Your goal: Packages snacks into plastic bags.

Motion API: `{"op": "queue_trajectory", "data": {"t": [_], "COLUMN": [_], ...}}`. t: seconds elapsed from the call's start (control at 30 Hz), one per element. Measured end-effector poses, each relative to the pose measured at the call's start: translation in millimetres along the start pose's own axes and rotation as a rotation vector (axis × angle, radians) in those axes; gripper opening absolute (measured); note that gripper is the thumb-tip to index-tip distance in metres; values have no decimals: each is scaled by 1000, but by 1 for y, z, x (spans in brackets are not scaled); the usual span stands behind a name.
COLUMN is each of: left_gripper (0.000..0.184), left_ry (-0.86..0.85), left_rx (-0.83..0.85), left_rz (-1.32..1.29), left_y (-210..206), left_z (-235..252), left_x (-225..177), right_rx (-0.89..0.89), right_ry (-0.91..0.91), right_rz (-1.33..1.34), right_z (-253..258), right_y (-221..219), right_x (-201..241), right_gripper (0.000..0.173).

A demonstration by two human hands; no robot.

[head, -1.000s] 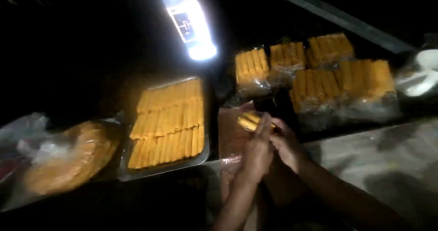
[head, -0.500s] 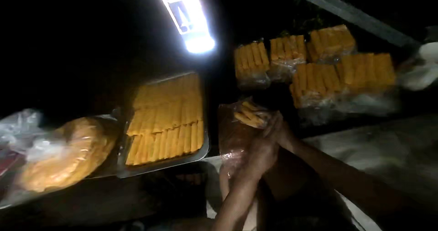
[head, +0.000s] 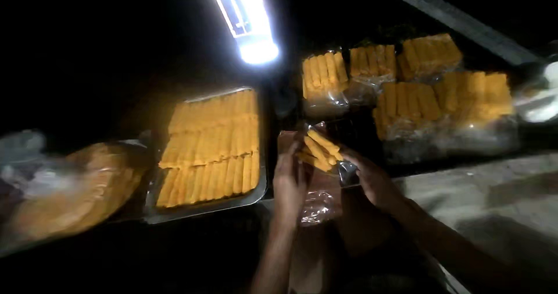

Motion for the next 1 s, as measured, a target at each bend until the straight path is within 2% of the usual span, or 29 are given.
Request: {"op": "queue_trajectory", "data": {"t": [0.1, 0.3, 0.4, 0.5, 0.6, 0.8, 1.0], "left_gripper": [48, 48, 52, 56, 55, 60, 59], "left_ry": [87, 239, 290, 356, 370, 421, 400], "left_rx": [26, 143, 179, 204, 256, 306, 300], "left_rz": [55, 123, 110, 148, 171, 196, 172], "left_y": [-6, -22, -28, -28, -28, -24, -23], "left_z": [25, 59, 63, 69, 73, 75, 74], "left_x": [3, 10, 8, 9, 6, 0, 2], "right_rx": [-74, -22, -109, -61, 2, -69, -51], "right_ry": [-1, -64, -20, -17, -7, -34, -42], "right_rz": [-129, -136, -168, -191, -179, -216, -102], "right_z": [1, 13, 7, 8, 15, 24, 25], "right_y": [1, -3, -5, -8, -14, -25, -26], "right_x": [6, 4, -3, -3, -3, -1, -3], "right_gripper": [36, 41, 32, 29, 33, 44, 24]}}
Point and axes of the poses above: each hand's wrist, its own z-axis towards the middle knuckle, its own y-axis out of the back of the hand, x = y × z, the point moved 2 cm from there along z, towards the middle knuckle, and after that the axes turned 7 degrees about -x, right-handed, at the moved point
